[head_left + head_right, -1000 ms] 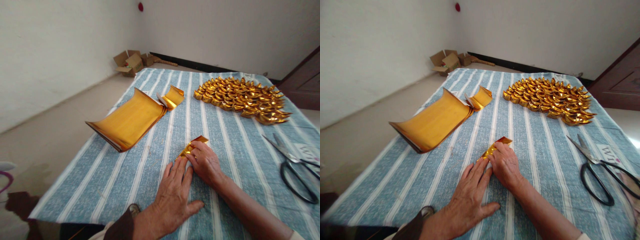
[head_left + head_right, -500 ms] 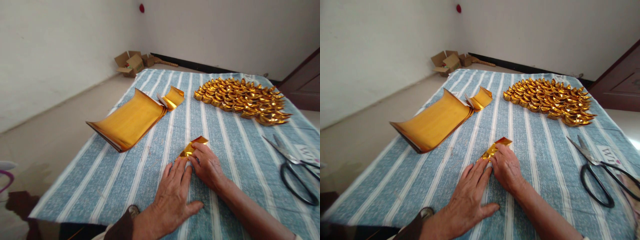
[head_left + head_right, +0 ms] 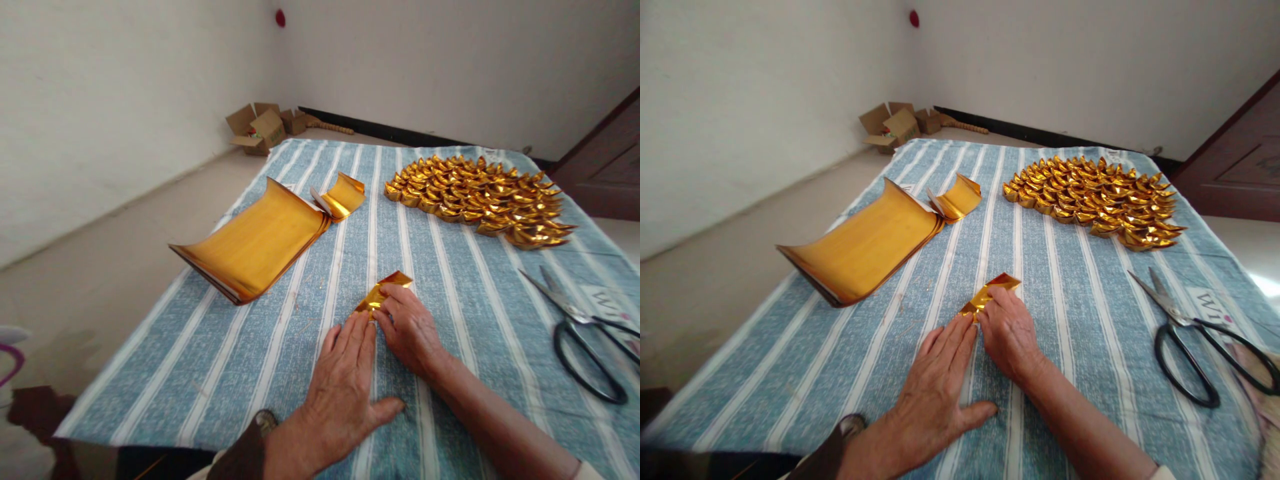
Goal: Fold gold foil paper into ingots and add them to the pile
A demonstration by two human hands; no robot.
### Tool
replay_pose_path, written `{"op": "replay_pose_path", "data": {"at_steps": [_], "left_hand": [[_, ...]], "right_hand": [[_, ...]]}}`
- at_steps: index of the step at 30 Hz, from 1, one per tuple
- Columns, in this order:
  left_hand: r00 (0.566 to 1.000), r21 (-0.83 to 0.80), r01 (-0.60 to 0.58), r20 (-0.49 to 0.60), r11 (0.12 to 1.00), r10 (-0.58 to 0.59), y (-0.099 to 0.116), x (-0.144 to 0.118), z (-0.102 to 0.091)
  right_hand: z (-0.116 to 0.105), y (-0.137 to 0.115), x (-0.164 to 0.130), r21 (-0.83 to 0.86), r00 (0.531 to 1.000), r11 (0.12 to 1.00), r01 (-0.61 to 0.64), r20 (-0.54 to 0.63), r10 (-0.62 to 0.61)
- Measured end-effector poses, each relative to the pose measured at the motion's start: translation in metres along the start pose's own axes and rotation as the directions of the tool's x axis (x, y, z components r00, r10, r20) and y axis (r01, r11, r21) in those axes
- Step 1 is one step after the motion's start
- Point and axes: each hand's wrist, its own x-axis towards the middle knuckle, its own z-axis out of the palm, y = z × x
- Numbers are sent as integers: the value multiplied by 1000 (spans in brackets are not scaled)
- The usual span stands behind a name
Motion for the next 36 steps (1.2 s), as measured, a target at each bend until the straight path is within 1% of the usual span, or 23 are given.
{"op": "replay_pose_path", "data": {"at_steps": [6,13,20,24,27,32,34,36], "left_hand": [[1000,39,-3,3,999,3,-1,-1,3],[1000,17,-1,18,1000,0,-1,-1,2],[1000,14,6,-1,1000,-6,-1,-1,3],[1000,25,10,0,1000,-10,0,0,2],[1000,26,16,5,1000,-16,1,0,1],[1000,-19,15,-13,1000,-15,0,0,2],[1000,-34,17,-15,999,-18,1,0,3],[1000,-42,25,-15,999,-25,1,-1,3]], "right_hand": [[2,1,-1,8,1000,1000,5,-8,-5],[5,7,-5,63,1000,998,-7,-16,8],[6,10,-8,70,999,997,41,-4,-41],[0,8,-8,33,994,993,110,-6,-110],[-9,5,-8,-35,979,978,204,20,-204],[-18,2,-9,-105,914,911,399,120,-387],[-18,2,-10,-108,891,888,446,152,-429],[-18,2,-12,-113,881,880,462,178,-439]]}}
